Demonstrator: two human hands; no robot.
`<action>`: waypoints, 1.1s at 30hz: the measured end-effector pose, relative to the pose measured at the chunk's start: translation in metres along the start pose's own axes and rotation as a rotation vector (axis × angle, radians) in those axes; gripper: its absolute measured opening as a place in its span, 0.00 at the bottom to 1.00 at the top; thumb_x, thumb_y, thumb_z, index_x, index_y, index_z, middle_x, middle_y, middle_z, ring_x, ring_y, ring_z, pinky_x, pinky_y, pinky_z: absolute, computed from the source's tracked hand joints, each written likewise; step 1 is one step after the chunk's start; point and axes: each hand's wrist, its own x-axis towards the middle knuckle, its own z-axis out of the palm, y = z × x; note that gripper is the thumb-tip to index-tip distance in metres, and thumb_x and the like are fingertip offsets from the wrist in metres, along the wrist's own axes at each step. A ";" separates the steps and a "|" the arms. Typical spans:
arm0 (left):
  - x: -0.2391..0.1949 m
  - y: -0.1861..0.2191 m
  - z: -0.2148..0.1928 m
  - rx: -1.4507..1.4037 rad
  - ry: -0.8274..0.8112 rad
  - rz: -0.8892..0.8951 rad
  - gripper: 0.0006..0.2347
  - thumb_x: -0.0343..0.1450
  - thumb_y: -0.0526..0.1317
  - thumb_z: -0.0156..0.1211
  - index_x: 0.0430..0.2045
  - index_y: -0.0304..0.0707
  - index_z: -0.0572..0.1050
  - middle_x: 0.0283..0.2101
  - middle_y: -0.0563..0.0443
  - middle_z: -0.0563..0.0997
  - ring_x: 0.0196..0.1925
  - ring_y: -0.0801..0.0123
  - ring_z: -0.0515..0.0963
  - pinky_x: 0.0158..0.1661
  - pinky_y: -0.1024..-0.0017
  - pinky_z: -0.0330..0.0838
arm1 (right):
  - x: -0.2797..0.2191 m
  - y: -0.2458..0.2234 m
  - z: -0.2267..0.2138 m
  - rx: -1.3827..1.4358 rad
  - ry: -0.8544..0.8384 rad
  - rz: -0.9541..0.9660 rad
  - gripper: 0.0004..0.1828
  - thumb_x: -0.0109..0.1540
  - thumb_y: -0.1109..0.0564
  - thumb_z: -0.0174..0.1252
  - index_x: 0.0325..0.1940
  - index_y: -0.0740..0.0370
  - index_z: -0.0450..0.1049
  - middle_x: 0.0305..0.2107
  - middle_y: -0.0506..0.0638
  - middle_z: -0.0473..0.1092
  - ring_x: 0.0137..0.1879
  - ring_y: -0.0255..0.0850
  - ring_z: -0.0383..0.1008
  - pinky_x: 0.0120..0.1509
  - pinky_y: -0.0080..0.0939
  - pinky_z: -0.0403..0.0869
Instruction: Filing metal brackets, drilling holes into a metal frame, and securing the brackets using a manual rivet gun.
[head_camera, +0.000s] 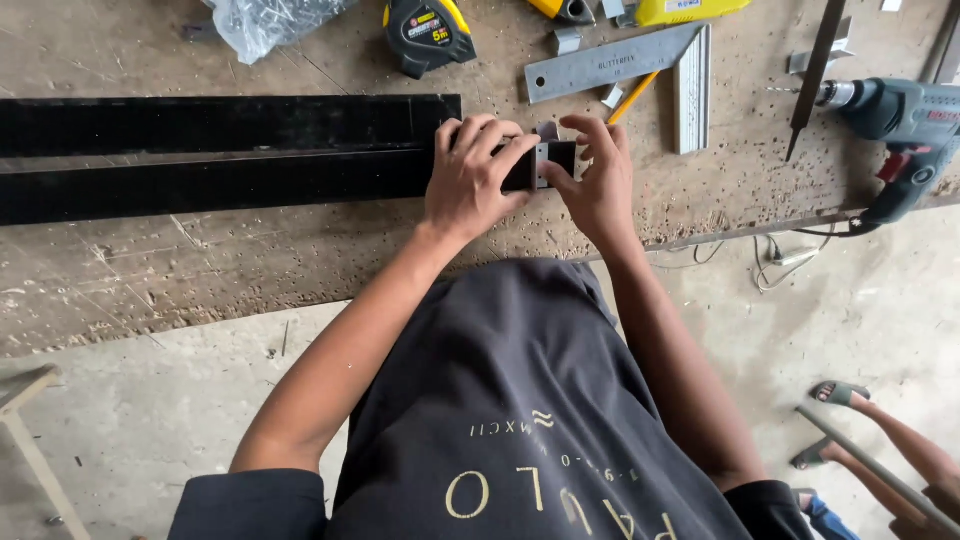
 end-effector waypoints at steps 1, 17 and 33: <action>0.000 0.000 -0.001 -0.010 0.007 0.018 0.26 0.58 0.49 0.78 0.51 0.54 0.76 0.47 0.59 0.74 0.58 0.63 0.69 0.59 0.52 0.57 | -0.001 0.003 0.003 0.042 0.005 -0.001 0.30 0.59 0.57 0.74 0.62 0.53 0.70 0.43 0.54 0.61 0.48 0.47 0.69 0.46 0.44 0.74; 0.002 -0.001 0.002 0.050 0.026 0.084 0.25 0.62 0.52 0.81 0.49 0.45 0.78 0.49 0.49 0.78 0.54 0.55 0.75 0.64 0.48 0.61 | -0.010 0.009 0.001 0.271 -0.044 -0.026 0.30 0.60 0.53 0.70 0.63 0.55 0.66 0.36 0.46 0.71 0.39 0.34 0.70 0.46 0.33 0.71; -0.003 -0.003 0.003 0.058 -0.034 0.096 0.37 0.59 0.59 0.84 0.59 0.44 0.73 0.53 0.47 0.77 0.58 0.54 0.75 0.68 0.46 0.56 | -0.007 0.011 -0.002 0.254 -0.078 -0.006 0.32 0.59 0.52 0.70 0.64 0.53 0.66 0.36 0.49 0.73 0.42 0.37 0.74 0.48 0.37 0.72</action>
